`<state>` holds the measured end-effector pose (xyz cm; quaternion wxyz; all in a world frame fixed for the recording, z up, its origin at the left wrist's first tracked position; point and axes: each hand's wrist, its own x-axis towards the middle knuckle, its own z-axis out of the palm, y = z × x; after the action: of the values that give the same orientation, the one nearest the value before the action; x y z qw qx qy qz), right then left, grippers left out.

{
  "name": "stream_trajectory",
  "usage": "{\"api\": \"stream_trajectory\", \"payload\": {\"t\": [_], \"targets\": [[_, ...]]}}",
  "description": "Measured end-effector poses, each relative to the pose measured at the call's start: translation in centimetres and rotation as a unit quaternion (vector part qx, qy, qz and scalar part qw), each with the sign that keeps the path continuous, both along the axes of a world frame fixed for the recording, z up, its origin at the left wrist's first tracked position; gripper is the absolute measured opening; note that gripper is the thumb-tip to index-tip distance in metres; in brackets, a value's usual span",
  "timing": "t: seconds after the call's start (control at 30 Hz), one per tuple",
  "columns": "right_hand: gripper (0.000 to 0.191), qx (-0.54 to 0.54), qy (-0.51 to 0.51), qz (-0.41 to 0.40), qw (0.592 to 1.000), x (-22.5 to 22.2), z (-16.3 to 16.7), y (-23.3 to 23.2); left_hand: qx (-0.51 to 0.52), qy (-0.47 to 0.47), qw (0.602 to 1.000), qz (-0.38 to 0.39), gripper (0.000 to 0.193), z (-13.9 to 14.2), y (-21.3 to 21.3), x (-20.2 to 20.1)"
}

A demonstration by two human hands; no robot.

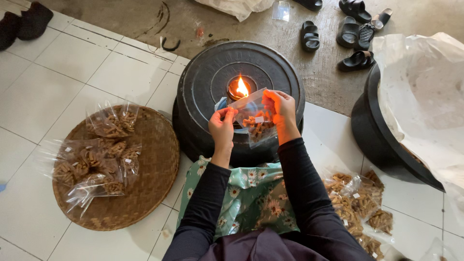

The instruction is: The person sits on the floor and fills clear plastic bags with fried snack pieces from a woven tray, then holds each open bag's top over a small open flame to melt and seal it shut, placing finished sealed bags aside and starting the next bag.

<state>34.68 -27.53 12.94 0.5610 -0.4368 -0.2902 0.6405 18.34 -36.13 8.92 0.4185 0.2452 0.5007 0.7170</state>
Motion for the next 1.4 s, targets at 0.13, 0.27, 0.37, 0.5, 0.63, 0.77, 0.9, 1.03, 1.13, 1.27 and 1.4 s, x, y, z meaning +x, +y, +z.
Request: {"api": "stream_trajectory", "payload": {"t": [0.13, 0.27, 0.37, 0.5, 0.63, 0.77, 0.9, 1.03, 1.13, 1.27, 1.4], "targets": [[0.009, 0.001, 0.020, 0.005, 1.000, 0.1, 0.6, -1.6, 0.000, -0.010, 1.000, 0.011, 0.015, 0.4, -1.6, 0.4], [0.010, 0.007, 0.028, 0.008, 1.000, 0.3, 1.2, -2.8, -0.001, -0.025, 1.000, 0.017, 0.015, 1.2, -3.0, 0.8], [0.010, 0.009, 0.034, 0.014, 0.999, 0.7, 1.7, -3.6, -0.004, -0.021, 1.000, 0.020, 0.014, 1.7, -4.1, 1.2], [0.010, 0.007, 0.033, 0.019, 0.999, 0.8, 1.9, -4.6, -0.015, -0.014, 1.000, 0.022, 0.015, 2.0, -5.1, 1.5], [0.009, 0.009, 0.033, 0.028, 0.999, 0.5, 2.1, -5.5, 0.008, -0.013, 1.000, 0.024, 0.014, 1.8, -5.8, 1.3], [0.010, 0.044, 0.043, 0.077, 0.995, 1.1, 2.5, -6.9, 0.047, 0.002, 0.998, 0.051, 0.013, 1.6, -7.4, 1.6], [0.012, 0.093, 0.025, 0.108, 0.990, 0.7, 3.8, -10.6, 0.068, -0.012, 0.994, 0.079, 0.012, 2.3, -10.3, 1.0], [0.014, 0.116, 0.009, 0.098, 0.988, 0.0, 6.9, -16.0, 0.134, -0.013, 0.990, 0.029, 0.014, 5.3, -15.5, -0.1], [0.013, 0.144, 0.001, 0.058, 0.988, -0.4, 10.0, -20.7, 0.157, 0.061, 0.986, -0.017, 0.030, 8.9, -20.2, -1.4], [0.011, 0.191, -0.007, 0.039, 0.981, -1.5, 13.2, -26.4, 0.091, 0.164, 0.982, -0.034, 0.037, 13.4, -24.7, -3.3], [0.008, 0.208, -0.059, 0.019, 0.976, -3.0, 14.7, -31.8, 0.216, 0.318, 0.923, -0.003, 0.071, 16.8, -29.0, -5.5]]}}
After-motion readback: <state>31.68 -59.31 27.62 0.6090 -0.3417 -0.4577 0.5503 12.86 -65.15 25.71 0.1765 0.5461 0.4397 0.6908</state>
